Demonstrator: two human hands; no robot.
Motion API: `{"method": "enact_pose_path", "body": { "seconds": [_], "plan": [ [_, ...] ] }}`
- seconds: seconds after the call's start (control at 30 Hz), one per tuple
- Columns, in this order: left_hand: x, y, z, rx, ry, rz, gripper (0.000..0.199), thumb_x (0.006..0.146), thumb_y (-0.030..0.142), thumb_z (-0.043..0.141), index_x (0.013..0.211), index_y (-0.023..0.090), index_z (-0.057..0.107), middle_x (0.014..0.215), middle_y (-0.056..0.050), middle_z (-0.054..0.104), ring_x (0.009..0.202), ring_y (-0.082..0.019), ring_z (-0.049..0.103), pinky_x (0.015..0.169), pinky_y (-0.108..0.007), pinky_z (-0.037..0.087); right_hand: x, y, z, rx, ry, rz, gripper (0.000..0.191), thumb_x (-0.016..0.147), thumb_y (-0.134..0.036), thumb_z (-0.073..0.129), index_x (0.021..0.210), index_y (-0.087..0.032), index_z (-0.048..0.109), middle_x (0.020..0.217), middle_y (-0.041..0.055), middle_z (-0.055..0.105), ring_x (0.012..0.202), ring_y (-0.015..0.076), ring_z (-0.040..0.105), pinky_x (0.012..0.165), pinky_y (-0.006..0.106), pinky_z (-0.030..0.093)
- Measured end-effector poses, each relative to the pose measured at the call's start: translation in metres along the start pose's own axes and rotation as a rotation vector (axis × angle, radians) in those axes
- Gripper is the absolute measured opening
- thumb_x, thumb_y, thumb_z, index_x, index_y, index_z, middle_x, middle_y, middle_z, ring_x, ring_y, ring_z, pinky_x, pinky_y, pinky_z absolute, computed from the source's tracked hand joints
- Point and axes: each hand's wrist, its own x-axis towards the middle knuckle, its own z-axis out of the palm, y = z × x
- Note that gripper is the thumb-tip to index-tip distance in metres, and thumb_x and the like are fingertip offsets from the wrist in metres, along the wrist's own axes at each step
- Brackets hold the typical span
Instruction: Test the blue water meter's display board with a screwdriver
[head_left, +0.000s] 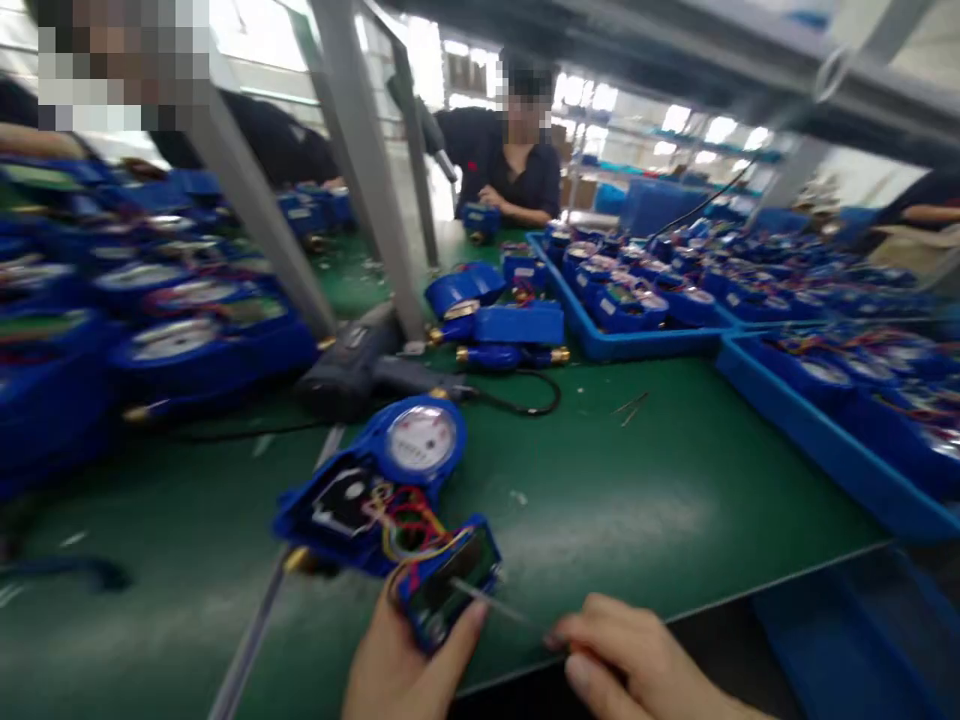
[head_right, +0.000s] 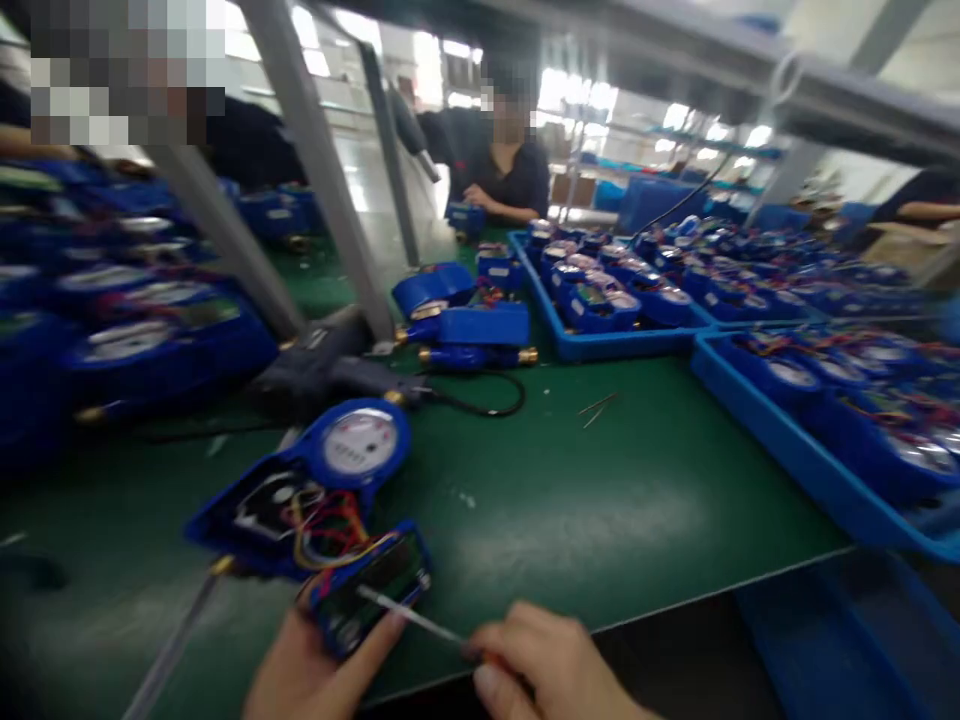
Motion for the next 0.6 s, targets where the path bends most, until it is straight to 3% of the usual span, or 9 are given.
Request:
{"method": "enact_pose_path", "body": {
  "seconds": [0.07,0.17,0.37,0.6],
  "plan": [
    [-0.007,0.006,-0.003,-0.056,-0.078,-0.044,0.04,0.075,0.034,0.07,0.109,0.021,0.054,0.106,-0.003,0.067,0.098,-0.023,0.065,0.091,-0.036,0.051,-0.006,-0.007,-0.005,0.017,-0.02,0.01,0.032,0.097,-0.027,0.035,0.116,-0.015,0.057,0.087,0.0085,0.063,0.078,0.0184,0.062,0.067,0.027,0.05],
    [-0.014,0.013,-0.001,-0.152,-0.142,-0.056,0.039,0.077,0.029,0.069,0.111,0.023,0.051,0.107,-0.002,0.067,0.098,-0.02,0.065,0.091,-0.033,0.051,-0.01,-0.012,-0.009,0.01,-0.053,-0.02,0.036,0.096,-0.018,0.039,0.131,-0.022,0.045,0.09,0.0052,0.063,0.079,0.0171,0.062,0.069,0.027,0.049],
    [-0.019,0.017,0.0,-0.157,-0.143,-0.06,0.041,0.076,0.024,0.07,0.112,0.021,0.052,0.107,-0.003,0.067,0.097,-0.019,0.066,0.09,-0.032,0.051,-0.009,-0.022,-0.015,-0.208,-0.071,-0.129,0.034,0.097,-0.017,0.036,0.13,-0.018,0.043,0.07,-0.0012,0.055,0.055,0.0114,0.058,0.051,0.021,0.047],
    [-0.02,0.021,0.0,-0.145,-0.123,-0.032,0.043,0.074,0.021,0.071,0.113,0.02,0.053,0.104,-0.006,0.069,0.092,-0.021,0.068,0.086,-0.034,0.054,-0.009,-0.034,-0.028,-0.232,-0.19,-0.097,0.038,0.097,-0.018,0.039,0.135,-0.022,0.039,0.073,-0.001,0.063,0.063,0.0123,0.066,0.054,0.016,0.054]
  ]
}}
